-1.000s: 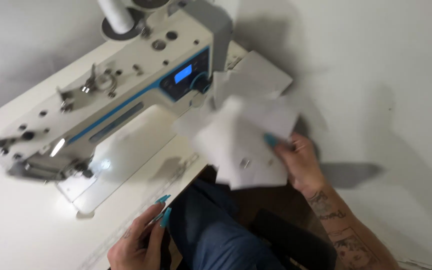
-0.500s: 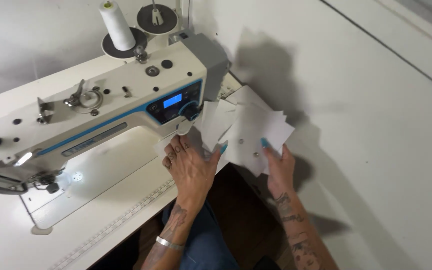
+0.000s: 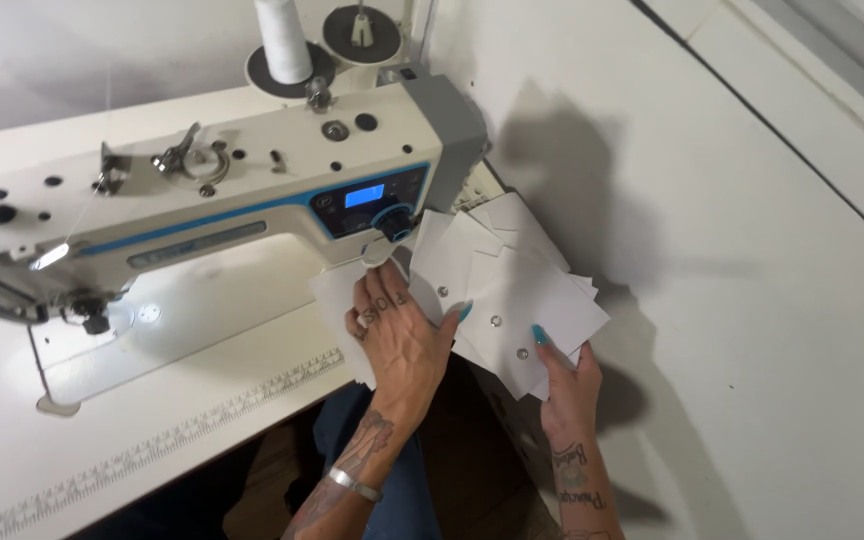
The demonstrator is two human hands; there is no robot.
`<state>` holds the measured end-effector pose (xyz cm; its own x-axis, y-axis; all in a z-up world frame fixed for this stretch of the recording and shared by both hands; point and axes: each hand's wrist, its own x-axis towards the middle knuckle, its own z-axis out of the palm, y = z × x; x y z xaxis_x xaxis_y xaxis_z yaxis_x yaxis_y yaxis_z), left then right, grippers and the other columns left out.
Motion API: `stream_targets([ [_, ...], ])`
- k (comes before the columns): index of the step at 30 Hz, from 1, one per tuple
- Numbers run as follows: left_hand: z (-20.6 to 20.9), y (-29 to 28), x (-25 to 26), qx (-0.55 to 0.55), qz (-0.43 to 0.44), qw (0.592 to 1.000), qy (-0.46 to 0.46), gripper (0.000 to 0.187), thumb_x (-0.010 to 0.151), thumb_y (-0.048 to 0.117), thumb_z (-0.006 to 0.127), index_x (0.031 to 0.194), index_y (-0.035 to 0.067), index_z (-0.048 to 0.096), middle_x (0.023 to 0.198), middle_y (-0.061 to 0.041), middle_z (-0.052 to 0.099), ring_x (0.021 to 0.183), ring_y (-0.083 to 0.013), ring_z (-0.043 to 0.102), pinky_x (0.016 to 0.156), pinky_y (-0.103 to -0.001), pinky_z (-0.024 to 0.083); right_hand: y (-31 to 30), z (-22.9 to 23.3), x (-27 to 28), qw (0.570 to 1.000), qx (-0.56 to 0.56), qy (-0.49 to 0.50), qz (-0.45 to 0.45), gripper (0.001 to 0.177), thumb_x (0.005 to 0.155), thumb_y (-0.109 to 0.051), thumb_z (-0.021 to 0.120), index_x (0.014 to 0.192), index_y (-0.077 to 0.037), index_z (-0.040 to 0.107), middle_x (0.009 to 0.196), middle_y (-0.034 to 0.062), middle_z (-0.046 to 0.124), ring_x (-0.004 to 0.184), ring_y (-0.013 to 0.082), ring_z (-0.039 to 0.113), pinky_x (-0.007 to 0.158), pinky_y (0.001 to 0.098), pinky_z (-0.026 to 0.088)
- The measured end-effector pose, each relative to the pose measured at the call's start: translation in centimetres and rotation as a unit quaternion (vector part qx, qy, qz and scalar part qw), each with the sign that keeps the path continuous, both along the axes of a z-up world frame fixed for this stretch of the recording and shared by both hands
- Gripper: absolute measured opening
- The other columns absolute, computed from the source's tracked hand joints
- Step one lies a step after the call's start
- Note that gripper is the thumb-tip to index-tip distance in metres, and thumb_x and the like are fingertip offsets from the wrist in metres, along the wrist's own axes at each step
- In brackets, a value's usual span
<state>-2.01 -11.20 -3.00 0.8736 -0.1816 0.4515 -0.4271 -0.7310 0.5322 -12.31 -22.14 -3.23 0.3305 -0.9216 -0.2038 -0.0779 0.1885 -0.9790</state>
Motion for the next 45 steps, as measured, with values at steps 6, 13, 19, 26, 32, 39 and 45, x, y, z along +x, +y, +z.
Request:
stream_targets([
  [6, 4.0, 0.9, -0.2, -0.052, -0.037, 0.994, 0.09, 0.075, 0.059, 0.034, 0.076, 0.111, -0.012, 0.048, 0.097, -0.029, 0.055, 0.083, -0.0409, 0.054, 0.064, -0.047, 0.043, -0.7, -0.6, 0.2, 0.996, 0.076, -0.043, 0.022, 0.048, 0.072, -0.006, 0.067, 0.116, -0.007, 0.047, 0.096, 0.0111, 0.057, 0.08, 0.0187, 0.056, 0.072, 0.0338, 0.051],
  [13, 0.8, -0.1, 0.9, -0.128, -0.09, 0.976, 0.151, 0.043, 0.06, 0.025, 0.074, 0.089, -0.003, 0.06, 0.073, -0.02, 0.06, 0.068, -0.0395, 0.058, 0.053, -0.044, 0.044, -0.3, -1.3, 0.1, 0.999, 0.005, 0.002, 0.049, 0.059, 0.073, -0.008, 0.066, 0.126, -0.007, 0.04, 0.11, 0.0123, 0.05, 0.098, 0.0212, 0.048, 0.082, 0.0407, 0.045],
  [19, 3.3, -0.7, -0.9, -0.132, -0.15, 0.975, 0.095, 0.022, 0.07, 0.005, 0.064, 0.092, 0.003, 0.062, 0.09, -0.02, 0.058, 0.069, -0.0283, 0.062, 0.081, -0.048, 0.042, -1.0, -2.0, -0.5, 0.997, 0.026, -0.028, 0.064, 0.046, 0.071, -0.006, 0.067, 0.115, -0.007, 0.051, 0.1, 0.0109, 0.057, 0.088, 0.0226, 0.054, 0.074, 0.0386, 0.047],
  [26, 0.0, -1.5, -3.0, -0.183, -0.355, 0.905, 0.145, 0.043, 0.072, -0.02, 0.043, 0.108, 0.003, 0.036, 0.06, -0.012, 0.057, 0.038, -0.0238, 0.049, 0.026, -0.034, 0.046, -2.2, -3.2, -1.4, 0.98, 0.146, -0.056, 0.121, 0.053, 0.077, -0.02, 0.052, 0.129, -0.018, 0.041, 0.11, 0.0063, 0.053, 0.092, 0.0223, 0.051, 0.067, 0.0334, 0.044],
  [32, 1.2, -0.9, -2.2, -0.264, -0.292, 0.828, 0.399, 0.034, 0.072, -0.007, 0.05, 0.101, 0.008, 0.041, 0.089, -0.013, 0.06, 0.073, -0.0218, 0.061, 0.057, -0.033, 0.057, -3.4, -3.8, -1.7, 0.955, 0.224, -0.149, 0.121, 0.054, 0.076, -0.024, 0.051, 0.127, -0.013, 0.04, 0.12, 0.0081, 0.05, 0.105, 0.0223, 0.049, 0.085, 0.0367, 0.043],
  [39, 1.3, -0.3, -0.7, -0.059, -0.119, 0.984, 0.119, 0.056, 0.073, 0.025, 0.063, 0.117, -0.002, 0.042, 0.096, -0.028, 0.055, 0.093, -0.0414, 0.053, 0.075, -0.051, 0.042, -3.2, -2.7, 0.0, 0.984, 0.117, -0.09, 0.104, 0.044, 0.077, -0.014, 0.065, 0.117, -0.004, 0.05, 0.103, 0.011, 0.059, 0.087, 0.0212, 0.059, 0.074, 0.0361, 0.051],
  [45, 0.0, 0.0, -0.5, 0.018, -0.086, 0.996, 0.002, 0.082, 0.066, 0.041, 0.068, 0.124, -0.009, 0.038, 0.115, -0.029, 0.05, 0.11, -0.0387, 0.046, 0.097, -0.054, 0.025, -2.3, -1.9, 0.7, 0.98, 0.141, -0.1, 0.099, 0.048, 0.074, -0.01, 0.066, 0.117, -0.001, 0.047, 0.102, 0.0141, 0.058, 0.087, 0.0224, 0.058, 0.074, 0.0363, 0.051],
])
